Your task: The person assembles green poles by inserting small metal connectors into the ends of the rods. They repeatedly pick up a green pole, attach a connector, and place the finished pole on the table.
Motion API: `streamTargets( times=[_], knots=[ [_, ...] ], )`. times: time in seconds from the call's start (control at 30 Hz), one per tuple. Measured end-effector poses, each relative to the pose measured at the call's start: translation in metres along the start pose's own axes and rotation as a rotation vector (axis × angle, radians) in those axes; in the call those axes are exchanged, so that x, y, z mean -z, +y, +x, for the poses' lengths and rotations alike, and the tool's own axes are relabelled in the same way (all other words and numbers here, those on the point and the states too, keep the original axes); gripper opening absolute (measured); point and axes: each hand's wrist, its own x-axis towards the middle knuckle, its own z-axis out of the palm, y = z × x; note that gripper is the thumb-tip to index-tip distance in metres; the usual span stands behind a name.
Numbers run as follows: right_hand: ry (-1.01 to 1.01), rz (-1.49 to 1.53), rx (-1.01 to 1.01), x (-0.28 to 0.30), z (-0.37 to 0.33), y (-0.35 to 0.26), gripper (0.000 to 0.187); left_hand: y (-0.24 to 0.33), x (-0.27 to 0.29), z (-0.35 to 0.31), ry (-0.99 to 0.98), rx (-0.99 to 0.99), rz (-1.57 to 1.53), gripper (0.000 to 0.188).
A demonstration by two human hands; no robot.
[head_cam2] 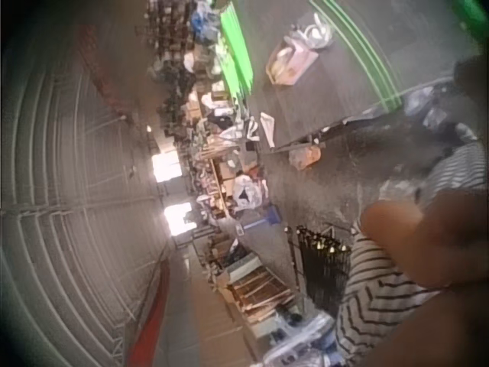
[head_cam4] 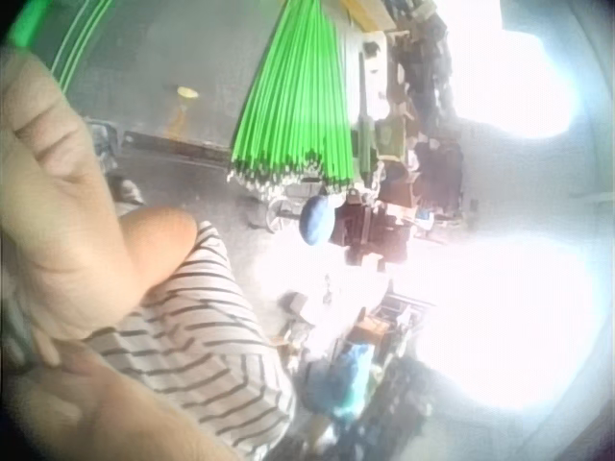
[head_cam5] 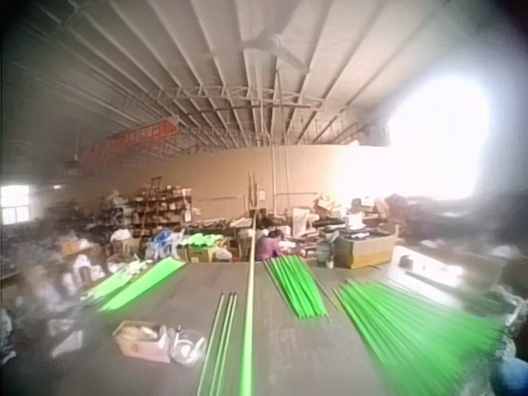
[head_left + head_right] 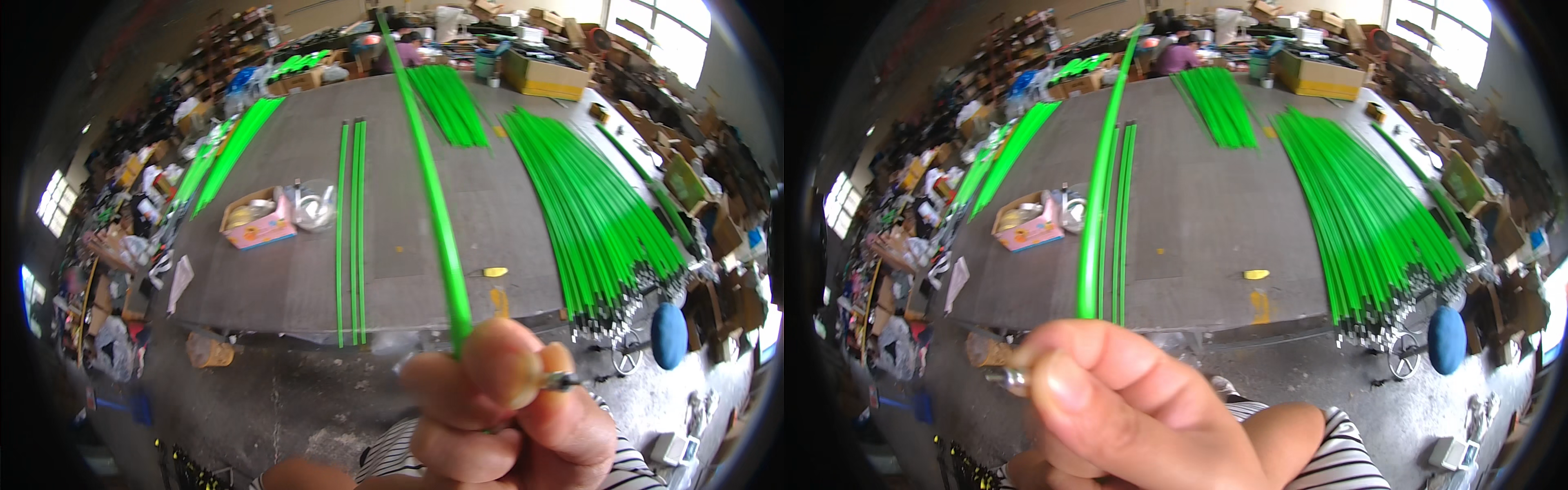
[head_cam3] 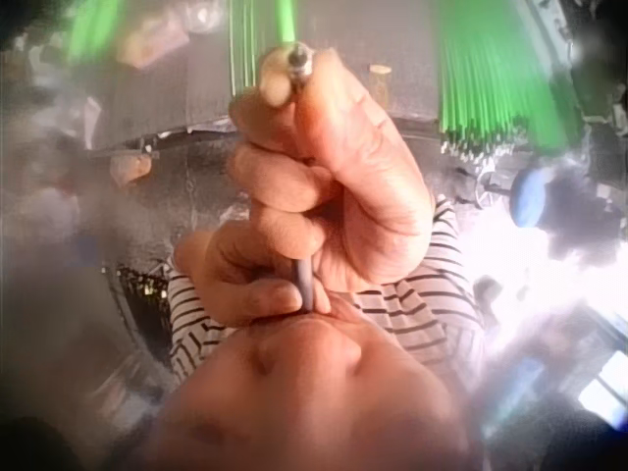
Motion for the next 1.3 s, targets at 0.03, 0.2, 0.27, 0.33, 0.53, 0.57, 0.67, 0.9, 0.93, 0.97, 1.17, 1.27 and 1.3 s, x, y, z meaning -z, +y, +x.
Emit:
streamTargets(
  times=[0.03,0.2,0.27,0.33,0.53,0.57,0.67,0.9,0.93,0.97,1.17,1.27,1.3],
  knots=[
    [-0.037,-0.001,-0.017,0.003,0.002,-0.003,0.020,0.000,-0.001,-0.001,0.008,0.007,0.003,0.013],
    [-0.105,-0.086,0.029,0.004,0.003,-0.006,0.018,0.003,-0.002,0.000,0.011,0.040,-0.002,0.011],
    [-0.088,-0.061,0.124,0.006,0.004,-0.001,0.014,0.005,0.000,-0.001,0.043,0.054,0.014,0.010],
    [-0.087,-0.141,0.213,0.019,0.011,-0.006,0.011,0.006,0.004,0.001,0.100,0.067,0.031,0.010],
    [-0.044,-0.652,0.580,0.054,0.035,-0.023,0.012,-0.004,0.023,0.005,0.407,-0.027,0.554,0.014],
    [-0.034,-0.689,0.621,0.060,0.037,-0.023,0.011,-0.011,0.028,0.008,0.473,-0.060,0.619,0.017],
    [0.056,-0.764,0.738,0.064,0.041,-0.022,0.008,-0.020,0.040,0.016,0.482,-0.138,0.816,0.018],
    [0.134,-0.704,0.639,0.064,0.050,-0.028,0.008,-0.023,0.040,0.023,0.551,-0.212,0.900,0.021],
    [0.082,-0.675,0.581,0.068,0.054,-0.031,0.008,-0.023,0.040,0.021,0.575,-0.210,0.843,0.021],
    [0.073,-0.648,0.594,0.069,0.060,-0.036,0.009,-0.024,0.044,0.022,0.552,-0.228,0.879,0.021],
    [0.137,-0.489,0.413,0.074,0.107,-0.072,0.013,-0.020,0.052,0.022,0.526,-0.469,1.216,0.011],
    [0.186,-0.402,0.278,0.077,0.113,-0.064,0.015,-0.014,0.062,0.036,0.508,-0.797,1.328,0.022],
    [0.191,-0.385,0.248,0.075,0.113,-0.060,0.015,-0.013,0.064,0.038,0.539,-0.898,1.330,0.026]
  ],
)
